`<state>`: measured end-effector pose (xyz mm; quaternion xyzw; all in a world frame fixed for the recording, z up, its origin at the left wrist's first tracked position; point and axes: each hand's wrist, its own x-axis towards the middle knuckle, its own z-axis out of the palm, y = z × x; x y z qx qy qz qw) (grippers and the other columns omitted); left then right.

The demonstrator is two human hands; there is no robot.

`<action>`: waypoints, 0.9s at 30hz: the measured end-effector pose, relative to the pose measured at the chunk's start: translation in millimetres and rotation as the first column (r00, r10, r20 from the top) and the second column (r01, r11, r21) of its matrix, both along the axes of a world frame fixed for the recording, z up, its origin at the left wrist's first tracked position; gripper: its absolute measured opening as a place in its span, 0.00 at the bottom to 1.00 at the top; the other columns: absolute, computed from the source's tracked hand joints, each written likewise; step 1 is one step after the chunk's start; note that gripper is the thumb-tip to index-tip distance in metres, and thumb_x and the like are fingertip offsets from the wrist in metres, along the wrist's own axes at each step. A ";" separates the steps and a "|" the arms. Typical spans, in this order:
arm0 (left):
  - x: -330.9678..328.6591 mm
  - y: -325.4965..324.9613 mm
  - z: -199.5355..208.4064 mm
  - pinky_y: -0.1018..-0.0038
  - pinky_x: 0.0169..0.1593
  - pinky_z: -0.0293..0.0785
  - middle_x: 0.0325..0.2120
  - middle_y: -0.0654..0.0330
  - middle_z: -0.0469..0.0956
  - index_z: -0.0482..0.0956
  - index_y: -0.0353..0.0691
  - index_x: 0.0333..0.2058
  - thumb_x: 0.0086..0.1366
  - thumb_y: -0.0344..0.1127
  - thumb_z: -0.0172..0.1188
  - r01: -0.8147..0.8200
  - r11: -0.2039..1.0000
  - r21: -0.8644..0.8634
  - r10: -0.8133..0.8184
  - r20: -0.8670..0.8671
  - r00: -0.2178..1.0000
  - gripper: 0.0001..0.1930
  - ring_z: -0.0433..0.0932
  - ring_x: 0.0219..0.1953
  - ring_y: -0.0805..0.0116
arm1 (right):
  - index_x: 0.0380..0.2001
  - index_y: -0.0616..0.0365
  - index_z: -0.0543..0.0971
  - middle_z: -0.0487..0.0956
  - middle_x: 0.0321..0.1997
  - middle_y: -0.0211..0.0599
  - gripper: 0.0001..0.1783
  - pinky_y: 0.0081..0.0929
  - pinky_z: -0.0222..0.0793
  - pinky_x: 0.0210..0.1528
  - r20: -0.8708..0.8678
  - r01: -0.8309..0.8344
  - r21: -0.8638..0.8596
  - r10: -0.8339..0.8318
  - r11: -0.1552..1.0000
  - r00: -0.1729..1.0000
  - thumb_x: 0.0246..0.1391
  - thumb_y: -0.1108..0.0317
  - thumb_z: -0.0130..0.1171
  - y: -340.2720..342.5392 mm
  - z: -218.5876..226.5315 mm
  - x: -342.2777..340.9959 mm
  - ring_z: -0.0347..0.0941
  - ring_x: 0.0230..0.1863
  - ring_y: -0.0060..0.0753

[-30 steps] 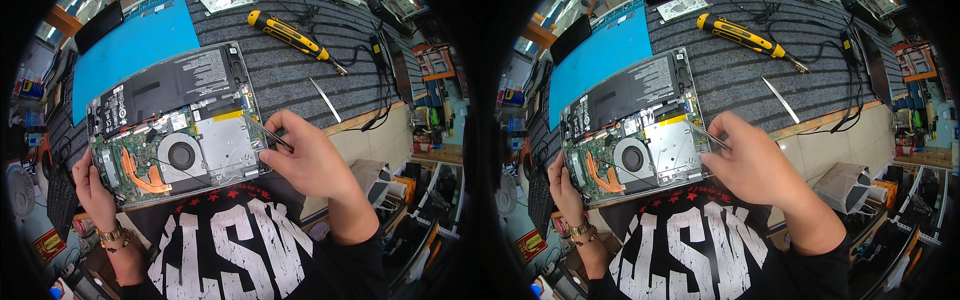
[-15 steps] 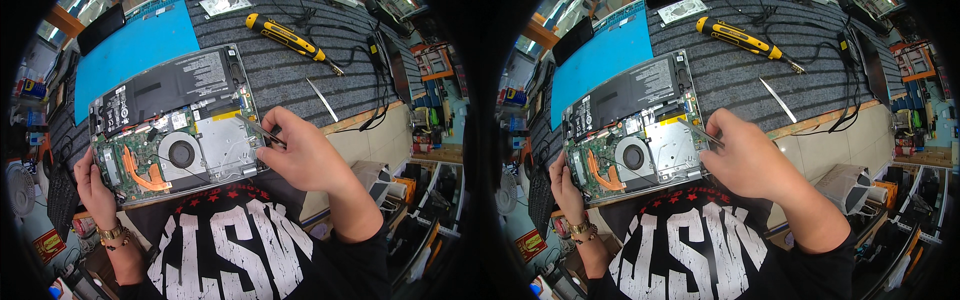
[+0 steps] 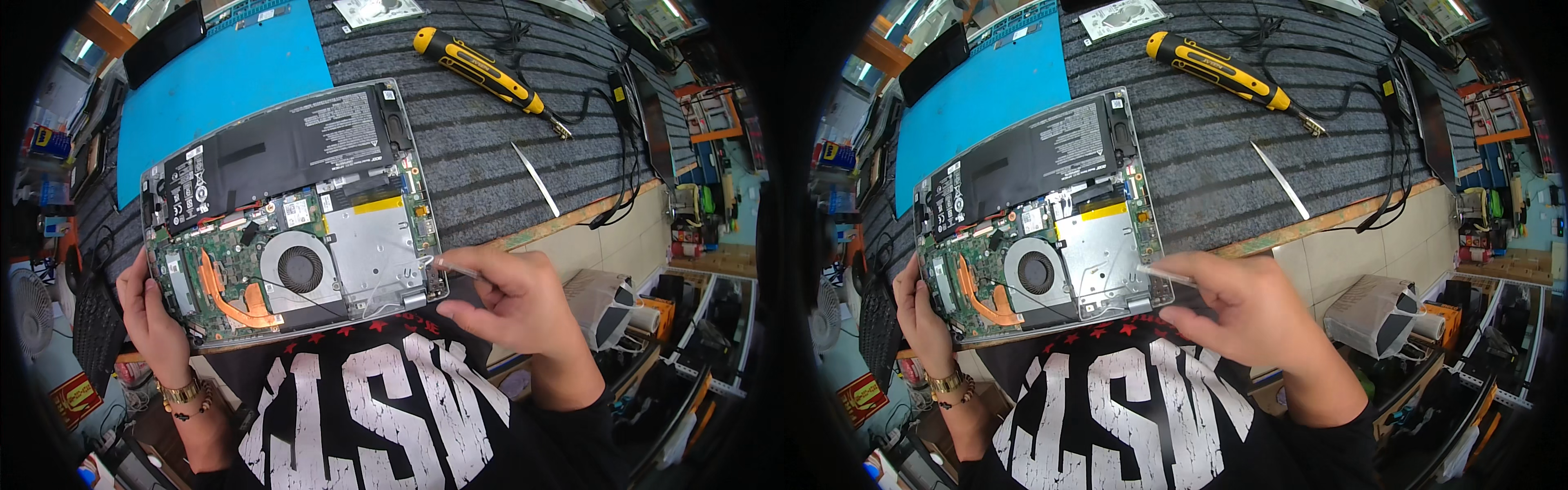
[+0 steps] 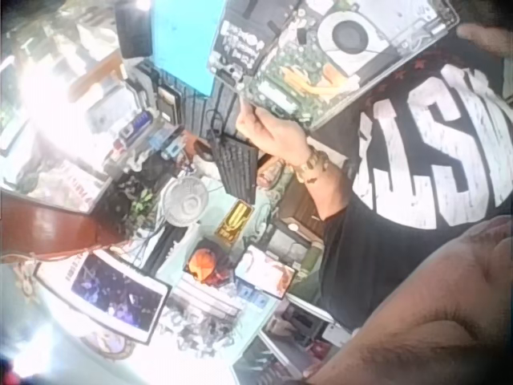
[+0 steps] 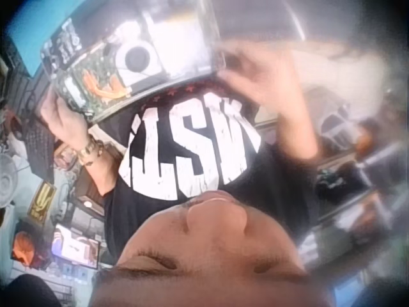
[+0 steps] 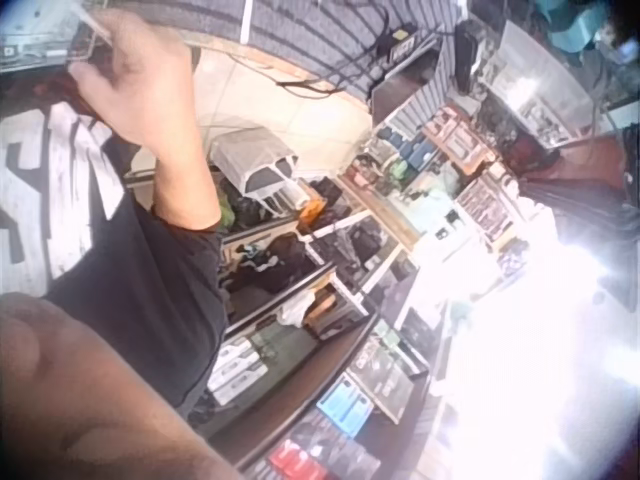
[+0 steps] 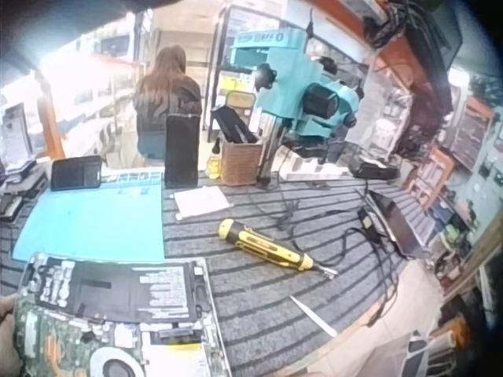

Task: The person uses tweezers to move a white wire and a small silver component inside a laptop, and uses an electric screwdriver on the motherboard.

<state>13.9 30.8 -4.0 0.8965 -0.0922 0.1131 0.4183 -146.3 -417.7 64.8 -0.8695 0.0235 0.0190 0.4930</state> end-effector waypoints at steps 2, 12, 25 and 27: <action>0.8 5.7 -4.3 0.70 0.71 0.68 0.57 0.56 0.78 0.81 0.28 0.69 0.82 0.24 0.49 0.012 1.000 -0.020 -0.012 -0.017 1.000 0.22 0.77 0.61 0.68 | 0.57 0.52 0.88 0.72 0.21 0.33 0.24 0.31 0.65 0.25 0.034 0.008 -0.079 -0.006 0.997 0.999 0.56 0.71 0.80 4.5 0.9 -1.7 0.68 0.19 0.31; -0.5 -6.9 2.8 0.73 0.66 0.68 0.53 0.58 0.77 0.81 0.28 0.68 0.80 0.21 0.49 -0.010 1.000 -0.028 0.010 -0.001 1.000 0.23 0.76 0.56 0.70 | 0.53 0.52 0.82 0.75 0.21 0.32 0.22 0.35 0.68 0.25 -0.143 -0.079 -0.119 0.062 0.990 0.988 0.57 0.72 0.79 6.6 21.5 17.5 0.76 0.21 0.35; -0.4 -11.6 5.9 0.72 0.69 0.66 0.54 0.57 0.77 0.80 0.26 0.68 0.81 0.21 0.47 0.008 1.000 0.003 -0.008 0.007 1.000 0.23 0.75 0.58 0.68 | 0.48 0.60 0.76 0.80 0.24 0.45 0.23 0.50 0.71 0.32 -0.261 -0.276 -0.201 0.220 0.940 0.940 0.54 0.71 0.77 4.1 35.5 45.6 0.81 0.29 0.58; -1.9 -12.1 5.2 0.72 0.69 0.67 0.54 0.57 0.77 0.80 0.26 0.68 0.81 0.21 0.47 -0.009 1.000 -0.011 0.009 0.001 1.000 0.23 0.75 0.58 0.68 | 0.48 0.61 0.76 0.81 0.25 0.46 0.23 0.51 0.72 0.32 -0.268 -0.282 -0.201 0.224 0.938 0.937 0.54 0.71 0.76 5.4 35.7 46.8 0.82 0.29 0.58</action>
